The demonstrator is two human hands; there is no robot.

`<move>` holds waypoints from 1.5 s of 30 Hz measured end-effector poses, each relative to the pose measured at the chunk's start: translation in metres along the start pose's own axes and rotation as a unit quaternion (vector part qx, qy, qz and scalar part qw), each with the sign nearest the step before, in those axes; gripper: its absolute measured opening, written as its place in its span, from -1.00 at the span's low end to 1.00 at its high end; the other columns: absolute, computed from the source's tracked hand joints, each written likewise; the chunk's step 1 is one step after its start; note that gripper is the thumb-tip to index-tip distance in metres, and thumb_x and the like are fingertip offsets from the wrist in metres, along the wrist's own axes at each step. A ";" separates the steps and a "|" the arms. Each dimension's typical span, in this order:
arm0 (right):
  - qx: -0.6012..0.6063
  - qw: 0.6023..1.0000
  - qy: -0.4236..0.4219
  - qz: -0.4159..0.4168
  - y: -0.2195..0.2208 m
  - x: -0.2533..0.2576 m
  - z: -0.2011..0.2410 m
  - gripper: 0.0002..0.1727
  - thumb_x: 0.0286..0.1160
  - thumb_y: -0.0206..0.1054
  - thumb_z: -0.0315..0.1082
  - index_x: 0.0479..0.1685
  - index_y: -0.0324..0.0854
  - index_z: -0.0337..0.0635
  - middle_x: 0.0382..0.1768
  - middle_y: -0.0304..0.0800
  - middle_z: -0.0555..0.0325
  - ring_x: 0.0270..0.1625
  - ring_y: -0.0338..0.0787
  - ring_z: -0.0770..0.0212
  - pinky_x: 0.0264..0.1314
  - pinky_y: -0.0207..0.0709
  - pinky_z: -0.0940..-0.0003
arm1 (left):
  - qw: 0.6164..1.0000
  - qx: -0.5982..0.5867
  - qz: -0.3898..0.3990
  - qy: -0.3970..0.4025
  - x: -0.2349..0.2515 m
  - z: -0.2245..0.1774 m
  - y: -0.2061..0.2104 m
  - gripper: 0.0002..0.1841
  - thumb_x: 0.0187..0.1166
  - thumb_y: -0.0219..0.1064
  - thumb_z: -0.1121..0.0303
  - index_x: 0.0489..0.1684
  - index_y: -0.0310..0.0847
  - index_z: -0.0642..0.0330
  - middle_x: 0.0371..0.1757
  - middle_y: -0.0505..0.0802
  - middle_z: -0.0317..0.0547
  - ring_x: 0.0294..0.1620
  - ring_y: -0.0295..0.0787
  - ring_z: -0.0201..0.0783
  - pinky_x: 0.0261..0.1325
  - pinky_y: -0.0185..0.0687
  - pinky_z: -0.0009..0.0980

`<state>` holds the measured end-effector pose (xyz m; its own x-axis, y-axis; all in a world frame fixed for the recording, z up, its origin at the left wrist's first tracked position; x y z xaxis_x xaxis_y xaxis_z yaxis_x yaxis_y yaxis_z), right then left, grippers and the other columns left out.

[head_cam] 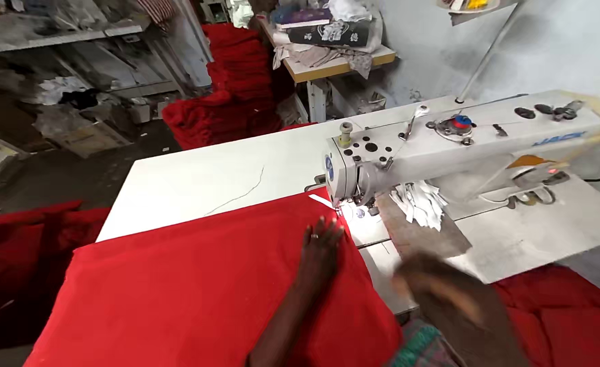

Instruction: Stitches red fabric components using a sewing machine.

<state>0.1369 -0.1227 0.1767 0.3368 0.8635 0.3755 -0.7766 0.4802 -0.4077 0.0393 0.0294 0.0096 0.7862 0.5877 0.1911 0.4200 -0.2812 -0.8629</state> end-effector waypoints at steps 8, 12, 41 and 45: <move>-0.311 0.945 0.100 -0.027 0.042 0.041 -0.169 -0.87 0.49 0.32 -0.66 -0.23 0.79 -0.56 -0.14 0.77 -0.39 -0.05 0.82 -0.34 0.03 0.70 -0.19 | 0.995 -0.075 -0.072 -0.002 -0.055 -0.030 -0.002 -0.66 0.62 0.19 0.41 0.22 0.83 0.17 0.45 0.79 -0.04 0.59 0.58 0.23 0.61 0.31 0.29; -0.238 0.965 0.012 -0.110 0.033 0.028 -0.168 -0.91 0.35 0.40 -0.68 -0.30 0.83 -0.49 -0.30 0.78 -0.29 -0.24 0.83 -0.21 -0.14 0.71 -0.09 | 0.977 -0.191 -0.088 -0.043 -0.055 -0.025 -0.008 -0.74 0.61 0.26 0.42 -0.02 0.88 0.32 0.23 0.89 0.07 0.45 0.70 0.17 0.58 0.41 0.15; -0.002 0.984 0.177 -0.016 0.039 0.020 -0.119 -0.80 0.58 0.33 -0.49 0.01 0.75 -0.46 -0.12 0.83 -0.16 -0.17 0.83 0.07 -0.02 0.73 0.15 | 0.848 -0.448 -0.070 -0.276 0.004 -0.013 -0.055 -0.88 0.60 0.28 0.60 -0.21 0.75 0.48 0.13 0.84 0.09 0.15 0.73 -0.21 0.30 0.58 -0.24; -0.196 0.957 0.190 0.101 0.088 0.037 -0.140 -0.64 0.64 0.24 -0.41 0.21 0.67 -0.55 0.11 0.74 -0.41 0.17 0.78 -0.28 0.34 0.59 -0.07 | 0.911 -0.307 -0.005 -0.276 0.054 0.019 -0.024 -0.79 0.51 0.41 0.55 -0.01 0.71 0.53 0.26 0.72 0.32 0.32 0.60 0.18 0.41 0.47 0.08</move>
<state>0.1555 -0.0267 0.0381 0.4275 0.9029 -0.0443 -0.6130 0.2535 -0.7483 0.0631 0.0822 0.0318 0.5044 0.8366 -0.2139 0.7331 -0.5458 -0.4058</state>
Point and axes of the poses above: each hand's wrist, its own x-axis towards the middle knuckle, its own y-axis out of the palm, z = x × y, the point moved 5 cm from there along x, towards the middle knuckle
